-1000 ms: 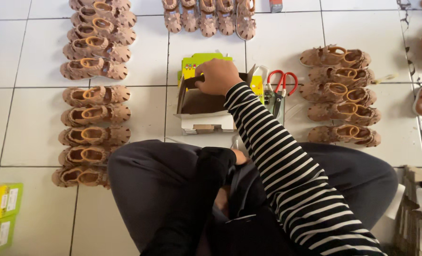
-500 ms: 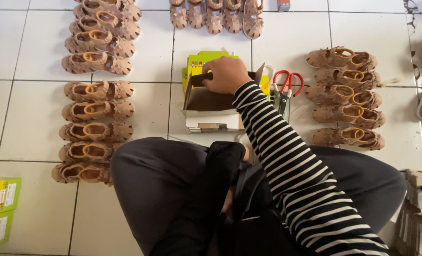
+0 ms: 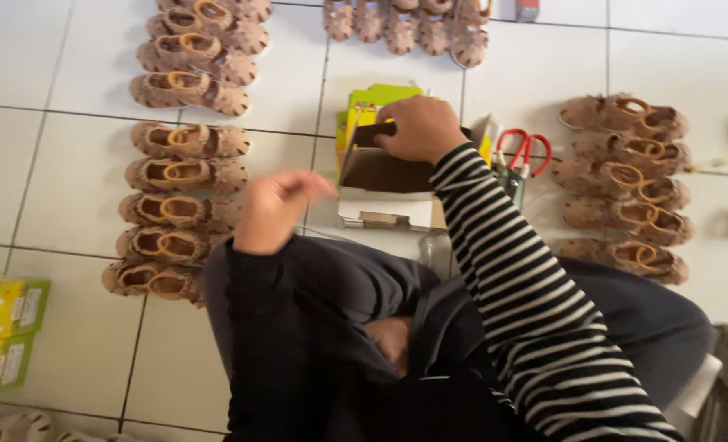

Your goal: The person sits on the floor and uses scissors to trim small threads or excess material from the decorative flower on a child's sandal. They handle several sandals one at a time, picking them up, trimming the details, and placing them back into boxes or on the floor.

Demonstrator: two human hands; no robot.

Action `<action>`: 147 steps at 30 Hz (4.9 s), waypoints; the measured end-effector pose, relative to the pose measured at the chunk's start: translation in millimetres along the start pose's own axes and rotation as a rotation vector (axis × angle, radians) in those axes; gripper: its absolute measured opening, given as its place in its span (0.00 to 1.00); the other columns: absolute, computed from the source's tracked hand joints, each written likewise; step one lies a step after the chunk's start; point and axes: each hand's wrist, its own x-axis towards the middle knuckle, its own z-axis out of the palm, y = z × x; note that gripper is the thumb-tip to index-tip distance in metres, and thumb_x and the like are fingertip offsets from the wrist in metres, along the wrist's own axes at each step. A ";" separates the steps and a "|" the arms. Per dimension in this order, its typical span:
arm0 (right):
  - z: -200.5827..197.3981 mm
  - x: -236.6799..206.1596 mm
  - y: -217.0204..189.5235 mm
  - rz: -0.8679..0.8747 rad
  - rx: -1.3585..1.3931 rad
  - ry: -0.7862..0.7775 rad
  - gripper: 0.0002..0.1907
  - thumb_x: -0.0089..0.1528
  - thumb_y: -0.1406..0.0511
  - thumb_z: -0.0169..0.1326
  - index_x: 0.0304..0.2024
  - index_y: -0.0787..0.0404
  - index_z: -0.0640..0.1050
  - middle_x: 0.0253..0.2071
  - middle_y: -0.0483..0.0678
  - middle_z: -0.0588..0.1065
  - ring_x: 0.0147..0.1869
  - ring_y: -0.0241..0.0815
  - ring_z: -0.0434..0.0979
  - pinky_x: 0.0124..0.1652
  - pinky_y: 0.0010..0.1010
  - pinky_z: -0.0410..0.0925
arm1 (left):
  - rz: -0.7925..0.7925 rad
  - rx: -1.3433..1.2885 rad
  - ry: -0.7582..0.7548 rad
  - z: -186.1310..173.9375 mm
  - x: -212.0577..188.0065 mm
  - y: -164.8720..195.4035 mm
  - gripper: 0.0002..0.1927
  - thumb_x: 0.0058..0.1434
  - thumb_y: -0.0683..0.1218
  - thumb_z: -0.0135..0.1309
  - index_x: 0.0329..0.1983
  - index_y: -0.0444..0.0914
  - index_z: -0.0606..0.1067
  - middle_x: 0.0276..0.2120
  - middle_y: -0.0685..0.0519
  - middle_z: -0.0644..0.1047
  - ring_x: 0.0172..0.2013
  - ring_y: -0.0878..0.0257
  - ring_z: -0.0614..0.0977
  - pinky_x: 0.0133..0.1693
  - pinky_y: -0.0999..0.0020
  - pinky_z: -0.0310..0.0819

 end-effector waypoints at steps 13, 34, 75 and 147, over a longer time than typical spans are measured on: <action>-0.5 0.0 4.8 0.003 0.016 0.019 0.19 0.56 0.49 0.61 0.45 0.47 0.85 0.38 0.48 0.82 0.44 0.55 0.81 0.43 0.47 0.72 | -0.022 -0.152 0.119 16.5 30.1 -100.4 0.35 0.65 0.61 0.57 0.69 0.37 0.69 0.64 0.47 0.75 0.62 0.56 0.76 0.62 0.60 0.69; -67.3 -43.9 7.2 -0.358 0.552 0.440 0.13 0.66 0.74 0.54 0.53 0.68 0.75 0.59 0.53 0.76 0.66 0.47 0.75 0.68 0.35 0.66 | 0.093 -0.037 0.152 93.2 41.7 -46.4 0.63 0.46 0.51 0.77 0.77 0.35 0.49 0.70 0.38 0.63 0.72 0.45 0.64 0.71 0.55 0.58; 31.2 -82.2 87.9 0.330 0.580 -0.026 0.36 0.55 0.52 0.67 0.59 0.58 0.70 0.49 0.57 0.76 0.52 0.49 0.76 0.49 0.42 0.69 | 0.226 0.096 0.124 109.4 75.6 -87.9 0.36 0.59 0.37 0.58 0.68 0.34 0.56 0.62 0.35 0.65 0.63 0.37 0.68 0.63 0.48 0.64; -52.5 -53.1 -137.5 -1.016 -0.155 0.177 0.13 0.56 0.64 0.56 0.44 0.56 0.80 0.65 0.49 0.72 0.64 0.55 0.73 0.57 0.46 0.71 | -0.380 -1.142 -0.301 -69.9 -9.5 -63.1 0.32 0.71 0.62 0.41 0.65 0.34 0.68 0.52 0.44 0.78 0.47 0.55 0.82 0.46 0.60 0.80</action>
